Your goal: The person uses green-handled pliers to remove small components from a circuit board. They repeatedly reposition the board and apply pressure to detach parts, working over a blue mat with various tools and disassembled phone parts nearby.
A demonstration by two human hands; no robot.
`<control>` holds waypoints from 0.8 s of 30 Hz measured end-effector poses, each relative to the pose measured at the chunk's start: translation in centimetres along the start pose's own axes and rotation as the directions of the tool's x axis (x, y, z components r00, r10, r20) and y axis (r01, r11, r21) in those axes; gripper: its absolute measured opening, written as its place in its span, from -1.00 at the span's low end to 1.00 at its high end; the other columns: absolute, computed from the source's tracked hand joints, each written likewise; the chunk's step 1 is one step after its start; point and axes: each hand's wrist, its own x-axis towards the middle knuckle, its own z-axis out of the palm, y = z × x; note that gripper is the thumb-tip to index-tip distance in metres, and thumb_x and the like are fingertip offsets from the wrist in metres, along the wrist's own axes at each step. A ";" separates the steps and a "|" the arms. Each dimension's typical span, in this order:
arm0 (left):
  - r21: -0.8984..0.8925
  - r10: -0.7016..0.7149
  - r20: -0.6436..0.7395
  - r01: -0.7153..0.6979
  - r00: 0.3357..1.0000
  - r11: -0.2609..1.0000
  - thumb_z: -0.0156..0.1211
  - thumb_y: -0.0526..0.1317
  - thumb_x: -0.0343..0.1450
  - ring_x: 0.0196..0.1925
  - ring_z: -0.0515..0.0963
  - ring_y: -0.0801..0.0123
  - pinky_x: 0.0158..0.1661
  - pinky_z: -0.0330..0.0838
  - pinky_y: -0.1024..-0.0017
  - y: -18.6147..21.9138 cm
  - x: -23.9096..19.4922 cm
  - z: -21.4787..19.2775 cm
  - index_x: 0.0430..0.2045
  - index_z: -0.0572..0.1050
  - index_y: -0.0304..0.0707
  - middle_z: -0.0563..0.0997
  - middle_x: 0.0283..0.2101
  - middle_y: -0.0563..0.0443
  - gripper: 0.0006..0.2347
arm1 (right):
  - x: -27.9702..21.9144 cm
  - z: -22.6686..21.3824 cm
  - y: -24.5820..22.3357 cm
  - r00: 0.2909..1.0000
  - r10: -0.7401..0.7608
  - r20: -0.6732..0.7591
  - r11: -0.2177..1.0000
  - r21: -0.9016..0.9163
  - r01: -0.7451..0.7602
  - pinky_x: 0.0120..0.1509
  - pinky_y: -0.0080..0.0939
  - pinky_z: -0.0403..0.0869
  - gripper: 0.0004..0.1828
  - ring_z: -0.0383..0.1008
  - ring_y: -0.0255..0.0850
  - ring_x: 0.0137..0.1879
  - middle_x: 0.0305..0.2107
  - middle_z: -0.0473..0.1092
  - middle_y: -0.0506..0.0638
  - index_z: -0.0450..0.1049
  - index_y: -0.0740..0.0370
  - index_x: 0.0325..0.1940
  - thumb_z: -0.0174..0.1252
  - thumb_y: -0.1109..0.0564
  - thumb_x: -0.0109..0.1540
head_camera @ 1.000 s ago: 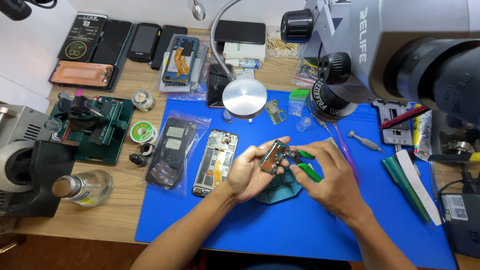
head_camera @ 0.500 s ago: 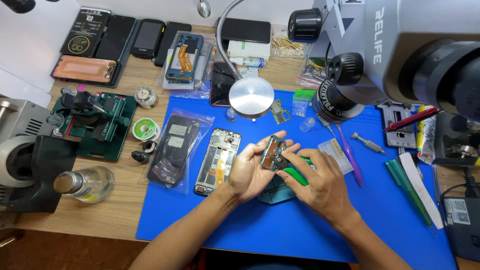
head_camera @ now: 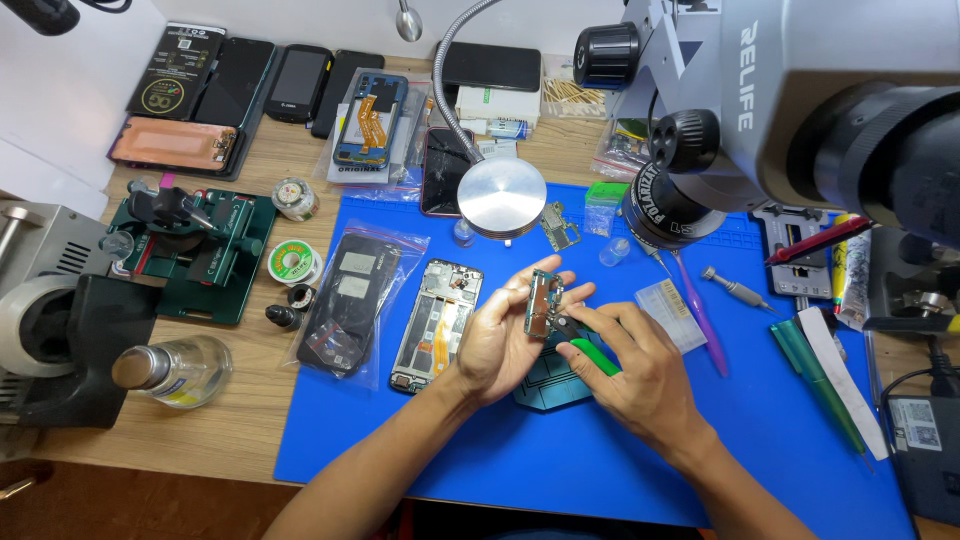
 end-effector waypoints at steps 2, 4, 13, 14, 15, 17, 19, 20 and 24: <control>0.008 0.027 -0.005 -0.027 1.000 1.000 -0.12 -0.30 0.46 0.36 0.41 -0.40 0.32 0.35 -0.12 0.3 -0.2 0.4 0.38 0.30 -0.48 0.42 0.30 -0.58 -0.49 | 0.1 -0.4 -0.5 0.997 0.079 0.025 0.993 0.087 -0.081 -0.14 -0.15 0.52 -0.64 0.55 -0.16 -0.26 -0.29 0.47 -0.11 0.65 -0.03 0.10 0.35 -0.09 0.25; 0.016 0.053 -0.010 -0.053 0.999 0.998 -0.13 -0.32 0.48 0.36 0.40 -0.45 0.31 0.35 -0.16 0.4 -0.1 0.3 0.38 0.29 -0.49 0.40 0.30 -0.60 -0.51 | 0.1 -0.7 -0.6 0.986 0.155 0.056 0.972 0.172 -0.162 -0.16 -0.16 0.53 -0.66 0.56 -0.17 -0.27 -0.29 0.49 -0.11 0.65 -0.02 0.10 0.35 -0.07 0.25; -0.128 -0.014 -0.098 0.001 0.995 0.992 -0.13 -0.15 0.60 0.33 0.45 -0.47 0.39 0.31 -0.08 1.8 0.3 1.1 0.01 0.38 -0.30 0.46 0.22 -0.60 -0.77 | 0.0 -1.3 0.2 0.936 0.300 0.187 0.925 0.181 -0.333 0.20 -0.22 0.46 -0.58 0.53 -0.21 0.05 -0.07 0.51 -0.07 0.56 0.09 0.19 0.23 -0.03 0.26; -0.081 -0.022 -0.126 0.012 0.992 0.997 -0.19 -0.15 0.60 0.22 0.50 -0.41 0.28 0.37 -0.11 2.0 0.0 1.5 0.15 0.35 -0.23 0.47 0.23 -0.47 -0.71 | -0.2 -1.3 0.4 0.901 0.361 0.240 0.892 0.193 -0.409 0.16 -0.24 0.46 -0.51 0.52 -0.25 0.07 -0.02 0.50 -0.10 0.55 0.05 0.25 0.19 -0.06 0.25; -0.035 -0.028 -0.155 0.023 0.987 0.999 -0.24 -0.14 0.60 0.11 0.54 -0.36 0.16 0.42 -0.14 2.1 -0.2 1.8 0.28 0.31 -0.16 0.47 0.25 -0.33 -0.64 | -0.5 -1.3 0.6 0.860 0.417 0.294 0.853 0.200 -0.482 0.12 -0.27 0.45 -0.45 0.51 -0.27 0.09 0.02 0.49 -0.14 0.53 0.01 0.30 0.14 -0.09 0.23; -0.029 -0.013 -0.121 0.010 0.993 1.000 -0.27 -0.15 0.58 0.01 0.57 -0.23 0.09 0.46 -0.08 2.3 -0.6 2.1 0.36 0.27 -0.15 0.45 0.26 -0.33 -0.59 | -0.8 -1.2 1.0 0.824 0.465 0.323 0.805 0.232 -0.545 0.10 -0.30 0.44 -0.46 0.48 -0.30 -0.01 -0.05 0.48 -0.15 0.54 0.04 0.29 0.21 -0.06 0.21; -0.017 0.007 -0.078 -0.008 0.997 1.000 -0.30 -0.15 0.57 -0.09 0.59 -0.10 0.02 0.49 -0.02 2.8 -0.5 2.4 0.44 0.24 -0.15 0.43 0.27 -0.34 -0.53 | -0.5 -1.2 1.3 0.791 0.504 0.347 0.756 0.267 -0.598 0.08 -0.33 0.44 -0.46 0.45 -0.32 -0.10 -0.12 0.46 -0.16 0.54 0.06 0.27 0.28 -0.02 0.19; -0.051 0.012 -0.051 -0.015 0.999 0.999 -0.29 -0.16 0.55 -0.15 0.59 -0.03 -0.02 0.49 0.04 2.9 -0.4 2.5 0.45 0.23 -0.26 0.46 0.21 -0.35 -0.50 | -0.5 -1.4 1.3 0.742 0.535 0.405 0.697 0.285 -0.658 0.08 -0.35 0.44 -0.50 0.44 -0.34 -0.12 -0.21 0.43 -0.15 0.58 0.07 0.20 0.34 -0.01 0.18; -0.107 -0.004 -0.015 0.002 1.000 0.994 -0.25 -0.14 0.50 -0.22 0.55 0.08 -0.08 0.47 0.16 2.8 0.4 2.9 0.40 0.25 -0.50 0.50 0.18 -0.43 -0.45 | -1.1 -1.1 2.2 0.609 0.530 0.590 0.427 0.434 -0.793 -0.20 -0.33 0.36 -0.59 0.26 -0.32 -0.34 -0.48 0.22 -0.12 0.66 0.18 0.11 0.44 0.11 0.18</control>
